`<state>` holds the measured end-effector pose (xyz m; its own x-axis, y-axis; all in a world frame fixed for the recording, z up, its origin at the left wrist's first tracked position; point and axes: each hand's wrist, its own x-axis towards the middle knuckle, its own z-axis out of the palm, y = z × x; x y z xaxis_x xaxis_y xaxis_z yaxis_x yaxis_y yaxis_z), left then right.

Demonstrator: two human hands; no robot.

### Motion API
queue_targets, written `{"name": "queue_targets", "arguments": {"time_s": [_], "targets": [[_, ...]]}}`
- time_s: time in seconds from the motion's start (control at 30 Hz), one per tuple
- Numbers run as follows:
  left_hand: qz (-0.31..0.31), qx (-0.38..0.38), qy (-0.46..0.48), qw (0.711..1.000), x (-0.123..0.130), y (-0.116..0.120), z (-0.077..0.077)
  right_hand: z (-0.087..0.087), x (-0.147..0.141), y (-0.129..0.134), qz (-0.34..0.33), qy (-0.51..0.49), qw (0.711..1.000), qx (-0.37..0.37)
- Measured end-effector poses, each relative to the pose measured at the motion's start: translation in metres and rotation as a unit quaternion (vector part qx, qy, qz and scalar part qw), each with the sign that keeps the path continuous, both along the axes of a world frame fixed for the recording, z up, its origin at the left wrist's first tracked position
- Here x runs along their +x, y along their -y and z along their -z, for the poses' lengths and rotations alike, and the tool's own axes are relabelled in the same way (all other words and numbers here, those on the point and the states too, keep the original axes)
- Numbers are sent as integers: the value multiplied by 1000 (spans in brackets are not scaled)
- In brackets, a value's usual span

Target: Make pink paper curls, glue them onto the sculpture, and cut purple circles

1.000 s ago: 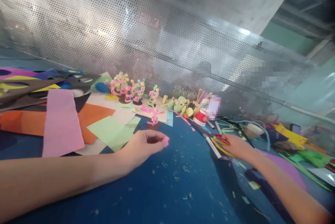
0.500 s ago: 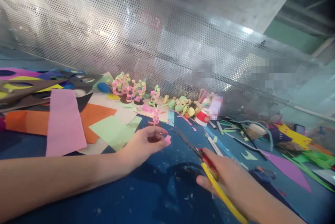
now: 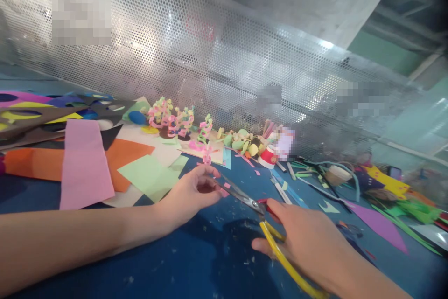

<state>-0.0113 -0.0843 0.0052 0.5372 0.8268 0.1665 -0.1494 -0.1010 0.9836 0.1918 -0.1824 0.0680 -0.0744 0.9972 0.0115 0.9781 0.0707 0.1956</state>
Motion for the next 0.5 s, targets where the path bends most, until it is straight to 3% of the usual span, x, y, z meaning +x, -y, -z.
{"name": "queue_targets", "arguments": {"time_s": [0.5], "targets": [[12,-7,6,1000,1,3,-6,-1,-5,-3,20,10,999,-24]]}}
